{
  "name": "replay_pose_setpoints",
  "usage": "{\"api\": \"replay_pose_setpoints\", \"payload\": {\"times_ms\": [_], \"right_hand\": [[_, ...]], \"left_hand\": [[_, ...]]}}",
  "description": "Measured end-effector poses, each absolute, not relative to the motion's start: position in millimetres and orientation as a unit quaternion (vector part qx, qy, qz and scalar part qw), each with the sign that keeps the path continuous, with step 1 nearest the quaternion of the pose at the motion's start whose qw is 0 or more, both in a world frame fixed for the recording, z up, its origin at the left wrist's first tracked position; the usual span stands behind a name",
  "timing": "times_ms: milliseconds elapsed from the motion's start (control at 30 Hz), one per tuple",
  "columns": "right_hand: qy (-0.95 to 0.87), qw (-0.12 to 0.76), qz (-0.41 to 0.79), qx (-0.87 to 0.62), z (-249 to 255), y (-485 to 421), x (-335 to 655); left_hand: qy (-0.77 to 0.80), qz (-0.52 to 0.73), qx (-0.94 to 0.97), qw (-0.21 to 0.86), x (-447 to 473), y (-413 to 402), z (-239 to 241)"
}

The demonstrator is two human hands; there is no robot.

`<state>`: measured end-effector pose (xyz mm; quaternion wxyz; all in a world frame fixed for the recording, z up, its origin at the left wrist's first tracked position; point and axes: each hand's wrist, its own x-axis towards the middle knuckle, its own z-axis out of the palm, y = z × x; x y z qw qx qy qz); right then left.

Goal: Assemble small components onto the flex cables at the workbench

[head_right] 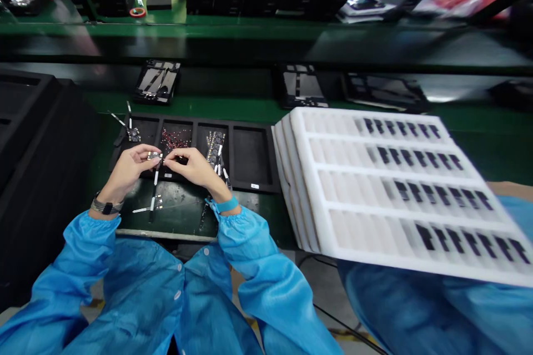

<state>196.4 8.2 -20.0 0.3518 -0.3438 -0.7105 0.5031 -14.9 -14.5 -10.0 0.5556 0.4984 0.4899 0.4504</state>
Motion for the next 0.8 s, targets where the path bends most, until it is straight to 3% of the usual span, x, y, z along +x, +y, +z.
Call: {"api": "replay_pose_setpoints", "payload": {"times_ms": [333, 667, 800], "right_hand": [[-0.703, 0.362, 0.498, -0.357, -20.3, 11.9, 199.8], [-0.703, 0.368, 0.466, -0.391, -31.2, 11.5, 194.5], [-0.682, 0.358, 0.510, -0.382, -27.8, 10.6, 195.6]], "left_hand": [[0.457, 0.449, 0.523, 0.562, -9.0, -3.4, -14.2], [0.486, 0.463, 0.546, 0.501, -3.0, -6.8, -22.1], [0.474, 0.458, 0.531, 0.533, -5.5, -5.8, -21.7]]}}
